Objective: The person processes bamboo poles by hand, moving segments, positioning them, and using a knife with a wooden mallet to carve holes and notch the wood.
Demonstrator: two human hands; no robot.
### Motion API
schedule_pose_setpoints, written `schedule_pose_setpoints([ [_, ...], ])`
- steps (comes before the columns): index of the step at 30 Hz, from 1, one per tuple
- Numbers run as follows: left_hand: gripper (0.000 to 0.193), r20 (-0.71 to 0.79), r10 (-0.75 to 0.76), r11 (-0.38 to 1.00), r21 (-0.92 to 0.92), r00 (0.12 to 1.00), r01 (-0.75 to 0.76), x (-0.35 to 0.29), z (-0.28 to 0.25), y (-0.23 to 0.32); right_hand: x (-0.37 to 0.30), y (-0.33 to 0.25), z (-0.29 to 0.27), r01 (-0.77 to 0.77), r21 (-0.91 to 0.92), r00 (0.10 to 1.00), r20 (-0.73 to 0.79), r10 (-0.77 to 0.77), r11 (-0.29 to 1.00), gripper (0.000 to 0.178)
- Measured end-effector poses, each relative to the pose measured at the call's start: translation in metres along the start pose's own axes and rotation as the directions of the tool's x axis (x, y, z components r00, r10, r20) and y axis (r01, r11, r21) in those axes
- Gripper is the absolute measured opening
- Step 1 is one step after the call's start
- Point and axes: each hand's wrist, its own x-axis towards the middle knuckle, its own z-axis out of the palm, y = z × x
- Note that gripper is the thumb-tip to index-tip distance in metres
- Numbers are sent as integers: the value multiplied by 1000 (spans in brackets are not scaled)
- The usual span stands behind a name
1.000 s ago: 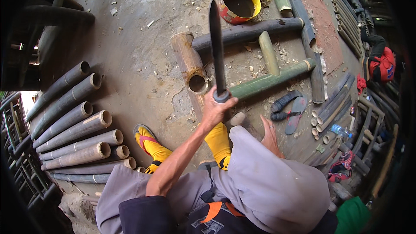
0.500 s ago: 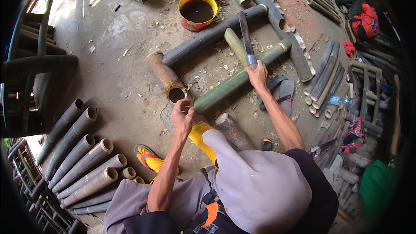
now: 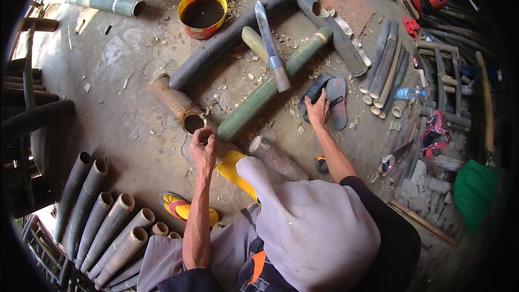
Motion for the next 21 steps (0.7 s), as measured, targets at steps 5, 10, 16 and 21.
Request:
schedule_pose_setpoints([
  [5,19,16,-15,1000,7,1000,15,8,-1,-4,20,-31,1,-187,-148,964,165,210,971,79],
  [10,18,24,-4,998,70,1000,3,4,3,4,19,-21,8,-174,71,984,-30,177,982,74],
  [16,17,-30,-1,1000,12,1000,2,1,-8,-13,-49,-44,-20,44,599,998,-63,-8,799,69],
  [21,14,-259,-52,999,-25,964,47,2,-2,-10,-97,-59,-30,19,676,967,174,-185,736,57],
])
